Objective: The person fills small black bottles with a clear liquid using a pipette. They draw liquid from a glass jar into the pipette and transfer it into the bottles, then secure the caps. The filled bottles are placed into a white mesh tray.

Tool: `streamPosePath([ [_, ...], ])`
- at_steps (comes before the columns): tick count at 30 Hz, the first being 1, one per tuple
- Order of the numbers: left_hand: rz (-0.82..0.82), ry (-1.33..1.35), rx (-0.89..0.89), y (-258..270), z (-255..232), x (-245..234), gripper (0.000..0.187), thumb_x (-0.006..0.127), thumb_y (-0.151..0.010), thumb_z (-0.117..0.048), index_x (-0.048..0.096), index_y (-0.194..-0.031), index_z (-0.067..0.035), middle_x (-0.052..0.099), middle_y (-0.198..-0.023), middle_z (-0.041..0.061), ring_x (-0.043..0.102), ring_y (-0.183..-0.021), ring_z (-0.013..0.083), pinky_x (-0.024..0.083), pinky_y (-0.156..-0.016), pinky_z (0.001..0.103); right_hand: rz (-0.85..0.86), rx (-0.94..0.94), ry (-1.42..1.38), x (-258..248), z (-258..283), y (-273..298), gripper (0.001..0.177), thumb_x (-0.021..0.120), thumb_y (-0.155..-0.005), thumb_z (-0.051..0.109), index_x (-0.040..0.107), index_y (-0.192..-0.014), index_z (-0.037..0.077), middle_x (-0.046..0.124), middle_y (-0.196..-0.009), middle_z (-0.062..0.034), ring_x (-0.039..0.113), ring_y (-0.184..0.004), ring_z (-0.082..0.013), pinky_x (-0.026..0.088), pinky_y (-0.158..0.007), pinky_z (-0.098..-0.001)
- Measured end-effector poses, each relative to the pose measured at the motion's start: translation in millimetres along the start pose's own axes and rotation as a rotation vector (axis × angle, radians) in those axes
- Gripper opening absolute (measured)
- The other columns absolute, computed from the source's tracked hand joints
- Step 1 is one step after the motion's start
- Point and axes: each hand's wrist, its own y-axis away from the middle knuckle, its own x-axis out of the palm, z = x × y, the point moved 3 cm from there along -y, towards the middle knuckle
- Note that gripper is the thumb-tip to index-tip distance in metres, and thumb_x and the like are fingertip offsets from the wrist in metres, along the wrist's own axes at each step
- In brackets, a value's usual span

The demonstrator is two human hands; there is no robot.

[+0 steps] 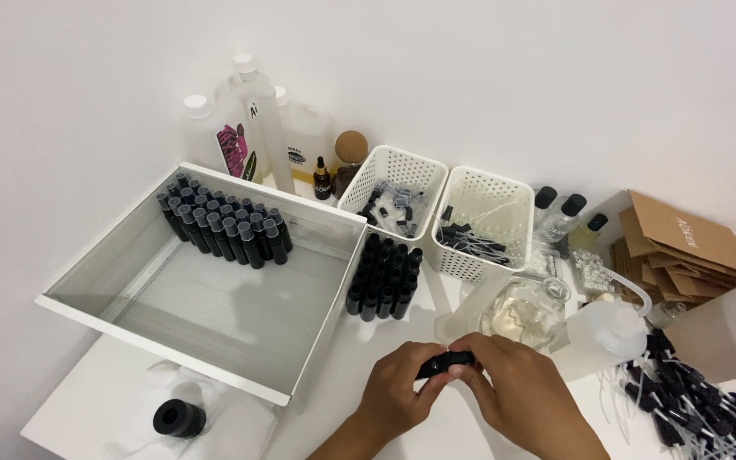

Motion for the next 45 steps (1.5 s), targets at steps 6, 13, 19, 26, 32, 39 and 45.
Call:
streamPosePath([
  [6, -0.075, -0.005, 0.058, -4.5, -3.8, -5.2, 0.019, 0.066, -0.097, -0.012, 0.063, -0.113, -0.003, 0.072, -0.101, 0.01, 0.068, -0.086, 0.027, 0.057, -0.074, 0.037, -0.148, -0.026, 0.142, 25.8, -0.5, -9.8, 0.044, 0.05, -0.101, 0.052, 0.058, -0.071, 0.021, 0.064, -0.062, 0.0011, 0.061, -0.061, -0.0237, 0.043, -0.052, -0.0426],
  [13, -0.065, 0.012, 0.07, -9.8, -6.2, -5.2, 0.023, 0.057, -0.104, -0.018, 0.062, -0.116, 0.002, 0.068, -0.097, 0.015, 0.065, -0.082, 0.0288, 0.055, -0.068, 0.037, -0.037, 0.058, -0.039, -9.4, 10.0, -2.2, 0.044, 0.066, -0.087, 0.06, 0.06, -0.124, 0.036, 0.073, -0.108, 0.0185, 0.076, -0.086, -0.0065, 0.058, -0.071, -0.0362],
  [19, 0.006, 0.029, -0.055, 3.3, 6.2, 0.7, 0.032, 0.053, -0.107, -0.031, 0.063, -0.121, -0.004, 0.071, -0.105, 0.009, 0.069, -0.092, 0.0261, 0.057, -0.076, 0.036, -0.136, -0.175, -0.241, 2.9, 4.7, -3.2, 0.022, 0.067, -0.094, 0.029, 0.072, -0.115, 0.026, 0.079, -0.103, 0.0113, 0.077, -0.086, -0.0111, 0.057, -0.072, -0.0278],
  [26, -0.027, 0.023, 0.015, 0.5, 2.5, 0.5, 0.023, 0.064, -0.096, -0.011, 0.063, -0.118, -0.003, 0.072, -0.105, 0.011, 0.069, -0.091, 0.0272, 0.058, -0.075, 0.037, -0.175, 0.087, 0.143, 29.2, -6.6, -11.4, 0.049, 0.056, -0.093, 0.066, 0.055, -0.071, 0.022, 0.061, -0.064, 0.008, 0.063, -0.063, -0.0165, 0.044, -0.053, -0.0376],
  [32, -0.034, 0.081, -0.005, -5.9, -6.9, -3.8, 0.03, 0.048, -0.109, -0.027, 0.061, -0.116, -0.002, 0.068, -0.099, 0.012, 0.066, -0.083, 0.0262, 0.055, -0.068, 0.035, -0.122, -0.084, -0.191, -5.9, 14.3, -1.8, 0.04, 0.072, -0.086, 0.05, 0.069, -0.123, 0.034, 0.079, -0.105, 0.0144, 0.078, -0.076, -0.0086, 0.059, -0.066, -0.0303],
  [39, -0.015, 0.165, -0.094, 2.1, -0.2, 2.7, 0.033, 0.059, -0.105, -0.028, 0.058, -0.126, -0.002, 0.068, -0.109, 0.014, 0.069, -0.091, 0.0281, 0.056, -0.078, 0.038, -0.178, -0.043, -0.135, 8.8, 2.4, -2.6, 0.021, 0.072, -0.088, 0.047, 0.07, -0.092, 0.026, 0.076, -0.081, 0.0142, 0.071, -0.068, -0.0097, 0.052, -0.058, -0.0307],
  [45, -0.059, 0.077, -0.244, 16.3, 22.1, 9.9, 0.03, 0.066, -0.093, -0.019, 0.064, -0.118, -0.004, 0.073, -0.105, 0.01, 0.073, -0.091, 0.027, 0.059, -0.08, 0.037, -0.276, 0.09, -0.078, 23.4, 10.7, -6.3, 0.027, 0.07, -0.088, 0.05, 0.064, -0.085, 0.024, 0.073, -0.073, 0.0123, 0.071, -0.067, -0.0094, 0.052, -0.059, -0.0324],
])
